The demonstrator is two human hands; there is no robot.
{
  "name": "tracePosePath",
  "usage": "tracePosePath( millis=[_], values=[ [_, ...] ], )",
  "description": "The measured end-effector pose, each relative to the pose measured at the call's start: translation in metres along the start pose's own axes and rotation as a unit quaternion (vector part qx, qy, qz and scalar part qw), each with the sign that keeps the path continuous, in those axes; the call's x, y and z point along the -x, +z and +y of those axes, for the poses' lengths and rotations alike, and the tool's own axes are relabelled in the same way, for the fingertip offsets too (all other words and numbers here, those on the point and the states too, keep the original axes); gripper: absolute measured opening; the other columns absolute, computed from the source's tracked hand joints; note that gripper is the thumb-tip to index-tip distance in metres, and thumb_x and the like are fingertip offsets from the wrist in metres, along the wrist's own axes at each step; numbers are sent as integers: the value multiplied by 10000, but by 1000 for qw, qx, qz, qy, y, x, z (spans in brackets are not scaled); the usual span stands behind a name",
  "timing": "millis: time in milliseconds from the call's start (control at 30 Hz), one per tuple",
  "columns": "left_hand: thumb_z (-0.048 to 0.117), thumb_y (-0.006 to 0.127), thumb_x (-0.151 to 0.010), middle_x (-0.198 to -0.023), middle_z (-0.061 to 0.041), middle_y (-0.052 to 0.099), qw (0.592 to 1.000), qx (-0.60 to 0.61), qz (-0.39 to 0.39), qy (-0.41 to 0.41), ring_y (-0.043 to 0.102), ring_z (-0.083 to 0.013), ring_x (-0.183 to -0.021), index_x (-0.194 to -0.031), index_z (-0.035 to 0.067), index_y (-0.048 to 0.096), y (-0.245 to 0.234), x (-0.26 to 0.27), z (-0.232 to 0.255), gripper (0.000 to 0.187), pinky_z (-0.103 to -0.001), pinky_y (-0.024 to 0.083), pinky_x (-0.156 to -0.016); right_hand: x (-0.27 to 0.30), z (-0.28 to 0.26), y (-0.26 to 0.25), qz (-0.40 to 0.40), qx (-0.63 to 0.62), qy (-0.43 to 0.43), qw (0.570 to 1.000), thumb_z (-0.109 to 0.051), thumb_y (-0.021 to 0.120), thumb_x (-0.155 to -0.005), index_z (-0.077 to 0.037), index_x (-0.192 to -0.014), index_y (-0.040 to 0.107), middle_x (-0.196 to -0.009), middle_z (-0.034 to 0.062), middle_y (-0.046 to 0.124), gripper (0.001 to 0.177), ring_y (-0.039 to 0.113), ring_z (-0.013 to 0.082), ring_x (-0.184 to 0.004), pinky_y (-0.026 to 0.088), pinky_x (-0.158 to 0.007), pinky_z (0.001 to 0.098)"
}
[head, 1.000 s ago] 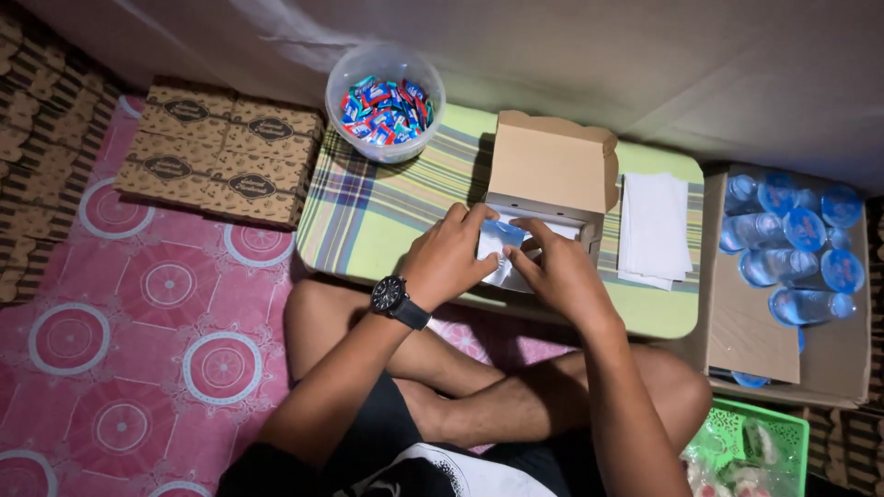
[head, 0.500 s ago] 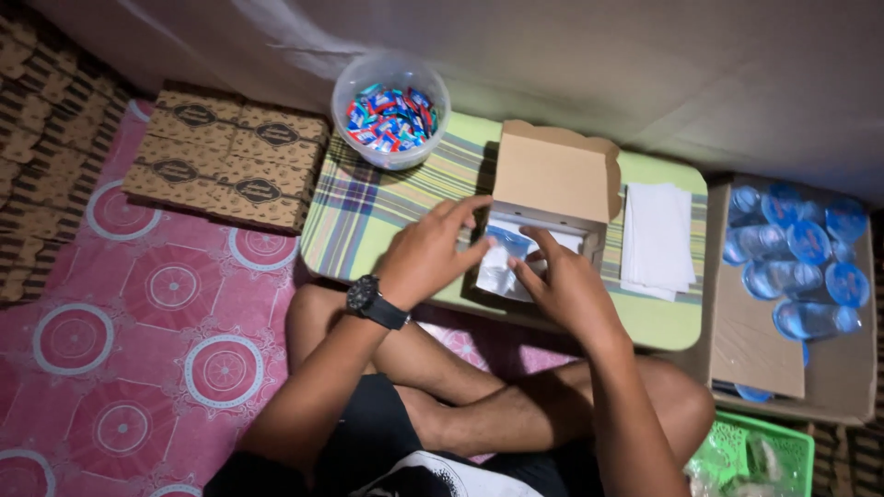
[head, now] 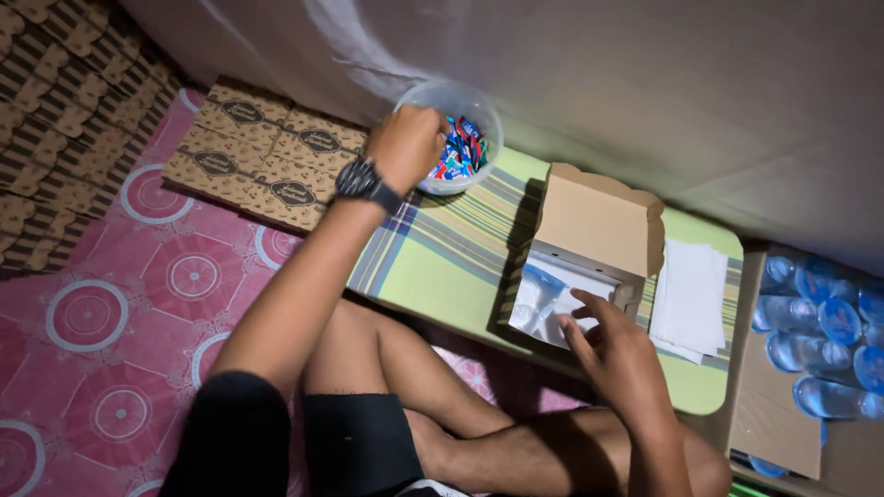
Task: A person is seen packing a cardboard snack box with a napkin, a cup of water, candies, and a packaged snack.
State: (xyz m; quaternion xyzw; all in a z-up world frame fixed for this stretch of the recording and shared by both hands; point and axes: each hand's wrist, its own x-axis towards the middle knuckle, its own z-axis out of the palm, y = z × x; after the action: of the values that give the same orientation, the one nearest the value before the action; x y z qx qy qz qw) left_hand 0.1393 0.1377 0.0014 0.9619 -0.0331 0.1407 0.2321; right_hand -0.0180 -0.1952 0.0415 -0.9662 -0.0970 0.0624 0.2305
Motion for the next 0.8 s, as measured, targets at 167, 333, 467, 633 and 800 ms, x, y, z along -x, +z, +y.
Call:
tracePosePath(
  millis=[167, 333, 467, 633, 800],
  values=[
    [-60, 625, -814, -838, -230, 724, 987, -145, -63, 40, 719, -387, -703, -881, -7, 762, 43, -41, -25, 161, -481, 603, -642, 7, 5, 1, 15, -7, 23, 1000, -259, 720, -896, -87, -1249, 698, -990, 66, 773, 394, 705, 192, -669, 578, -623, 337],
    [-22, 613, -809, -925, -213, 728, 970, -200, -122, 71, 725, -405, -760, -942, 8, 764, 58, -49, -29, 203, -504, 601, -658, 11, 12, 9, 26, -10, 12, 1000, -238, 725, -897, -81, -1207, 714, -979, 69, 766, 348, 709, 185, -678, 588, -618, 327],
    [7, 628, -809, -892, -199, 742, 967, -208, -119, 90, 725, -392, -728, -920, 22, 777, 58, -53, -33, 187, -498, 595, -653, 12, 11, 9, 16, -4, 3, 1000, -253, 721, -897, -79, -1193, 715, -976, 63, 773, 344, 715, 183, -675, 594, -618, 321],
    [133, 698, -843, -905, -176, 734, 981, -140, -115, 69, 708, -382, -806, -895, 84, 788, 17, -47, -24, 115, -501, 583, -755, 14, 21, 12, 22, 13, -8, 1000, -273, 714, -904, -64, -1167, 712, -1042, 87, 770, 336, 722, 199, -667, 609, -587, 331],
    [128, 741, -853, -837, -71, 788, 976, 216, -25, -7, 728, -113, -671, -950, 80, 788, -28, -19, 4, 118, -238, 605, -608, 21, 17, 6, 71, -39, -47, 996, -204, 742, -890, -62, -1149, 738, -919, 54, 758, 295, 673, 158, -661, 553, -582, 296]
  ],
)
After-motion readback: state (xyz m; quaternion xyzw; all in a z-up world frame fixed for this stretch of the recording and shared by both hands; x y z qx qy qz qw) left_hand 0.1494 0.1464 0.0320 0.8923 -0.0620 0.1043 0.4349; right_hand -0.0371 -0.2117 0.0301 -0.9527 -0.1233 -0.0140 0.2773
